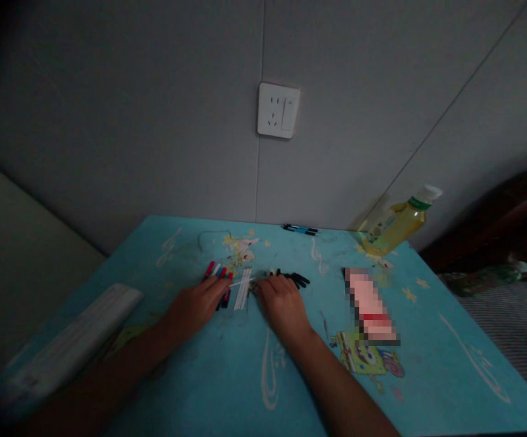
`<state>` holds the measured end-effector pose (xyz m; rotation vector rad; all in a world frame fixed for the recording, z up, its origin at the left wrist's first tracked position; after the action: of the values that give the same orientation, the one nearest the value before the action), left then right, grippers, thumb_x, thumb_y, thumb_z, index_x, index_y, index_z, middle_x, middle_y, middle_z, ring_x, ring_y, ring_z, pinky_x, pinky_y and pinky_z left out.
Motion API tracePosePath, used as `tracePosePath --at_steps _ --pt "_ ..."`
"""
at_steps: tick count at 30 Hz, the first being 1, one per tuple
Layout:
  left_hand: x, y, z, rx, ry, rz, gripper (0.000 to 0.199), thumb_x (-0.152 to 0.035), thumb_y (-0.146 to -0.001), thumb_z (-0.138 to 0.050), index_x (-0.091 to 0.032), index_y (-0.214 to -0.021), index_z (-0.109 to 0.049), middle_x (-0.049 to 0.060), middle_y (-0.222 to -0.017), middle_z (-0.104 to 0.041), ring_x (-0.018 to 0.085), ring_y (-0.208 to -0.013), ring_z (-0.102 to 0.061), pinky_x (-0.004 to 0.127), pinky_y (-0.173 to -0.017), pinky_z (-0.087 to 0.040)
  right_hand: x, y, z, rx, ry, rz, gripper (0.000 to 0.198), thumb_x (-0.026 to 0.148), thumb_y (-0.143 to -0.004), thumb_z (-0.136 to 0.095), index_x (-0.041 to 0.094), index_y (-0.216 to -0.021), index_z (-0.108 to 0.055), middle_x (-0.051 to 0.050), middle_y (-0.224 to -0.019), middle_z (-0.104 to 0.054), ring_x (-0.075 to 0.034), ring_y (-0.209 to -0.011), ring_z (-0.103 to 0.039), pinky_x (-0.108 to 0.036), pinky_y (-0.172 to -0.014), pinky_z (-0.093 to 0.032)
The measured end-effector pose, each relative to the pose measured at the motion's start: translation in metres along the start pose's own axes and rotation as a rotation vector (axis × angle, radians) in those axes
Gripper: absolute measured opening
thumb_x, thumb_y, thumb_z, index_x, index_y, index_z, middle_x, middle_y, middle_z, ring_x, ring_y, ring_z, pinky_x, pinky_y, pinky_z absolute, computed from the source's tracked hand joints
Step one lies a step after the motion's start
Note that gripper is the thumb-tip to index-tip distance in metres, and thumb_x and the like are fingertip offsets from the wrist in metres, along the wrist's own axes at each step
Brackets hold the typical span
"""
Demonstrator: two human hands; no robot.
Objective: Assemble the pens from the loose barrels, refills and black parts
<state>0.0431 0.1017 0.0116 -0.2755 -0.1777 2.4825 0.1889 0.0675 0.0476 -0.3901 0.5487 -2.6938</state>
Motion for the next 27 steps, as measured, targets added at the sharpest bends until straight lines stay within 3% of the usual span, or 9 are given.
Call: tracePosePath --at_steps 4,8,14,19,22,27 --pt "-0.007 0.0 0.0 -0.031 0.077 -0.072 0.031 -0.023 -0.101 -0.038 -0.023 -0.125 -0.058 0.007 -0.103 -0.064 0.017 -0.085 -0.065 0.027 -0.074 -0.053 0.02 0.007 0.001 0.021 -0.165 0.107 0.039 0.023 -0.1 -0.046 0.019 -0.139 -0.05 -0.011 -0.099 -0.067 -0.021 -0.087 -0.063 -0.036 -0.08 -0.054" --pt "-0.017 0.003 0.005 -0.074 0.102 -0.148 0.032 -0.027 -0.102 -0.035 -0.022 -0.125 -0.058 0.007 -0.102 -0.064 0.017 -0.084 -0.064 0.027 -0.072 -0.051 0.039 0.01 -0.004 0.044 -0.235 0.171 0.048 0.021 -0.099 -0.045 0.019 -0.147 -0.041 -0.012 -0.107 -0.067 -0.023 -0.093 -0.065 -0.038 -0.082 -0.057" --pt "-0.027 0.008 0.02 -0.108 0.136 -0.165 0.036 -0.032 -0.103 -0.037 -0.026 -0.135 -0.051 0.006 -0.101 -0.066 0.018 -0.088 -0.065 0.028 -0.071 -0.049 0.018 0.009 0.008 -0.056 -0.26 0.056 0.043 0.02 -0.098 -0.048 0.021 -0.141 -0.048 -0.013 -0.12 -0.064 -0.025 -0.105 -0.064 -0.043 -0.092 -0.055" --pt "-0.036 0.012 0.024 -0.098 0.141 -0.229 0.03 -0.042 -0.1 -0.043 -0.025 -0.115 -0.063 0.004 -0.091 -0.067 0.018 -0.081 -0.065 0.029 -0.072 -0.047 -0.005 0.009 0.019 -0.136 -0.292 -0.026 0.032 0.023 -0.097 -0.051 0.023 -0.129 -0.057 -0.012 -0.115 -0.067 -0.026 -0.105 -0.064 -0.046 -0.092 -0.054" --pt "-0.04 0.015 0.026 -0.13 0.141 -0.288 0.029 -0.044 -0.098 -0.047 -0.023 -0.11 -0.063 0.002 -0.087 -0.067 0.017 -0.078 -0.066 0.028 -0.069 -0.046 -0.001 0.009 0.018 -0.124 -0.336 0.003 0.027 0.024 -0.096 -0.052 0.022 -0.122 -0.061 -0.012 -0.109 -0.068 -0.026 -0.101 -0.066 -0.045 -0.089 -0.055" --pt "-0.058 0.024 0.029 -0.145 0.144 -0.495 0.023 -0.028 -0.098 -0.05 -0.019 -0.116 -0.06 0.003 -0.088 -0.067 0.015 -0.077 -0.066 0.024 -0.068 -0.048 0.012 0.009 0.01 -0.085 -0.584 -0.03 0.02 0.024 -0.096 -0.052 0.023 -0.113 -0.063 -0.008 -0.101 -0.068 -0.021 -0.091 -0.066 -0.035 -0.081 -0.057"
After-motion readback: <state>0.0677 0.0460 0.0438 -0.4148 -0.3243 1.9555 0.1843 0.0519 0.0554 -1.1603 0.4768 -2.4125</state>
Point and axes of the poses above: each hand's wrist, its own y-axis away from the middle knuckle, its own z-axis out of the back of the hand, x = y × z, the point moved 10 cm from there along -y, towards the middle knuckle
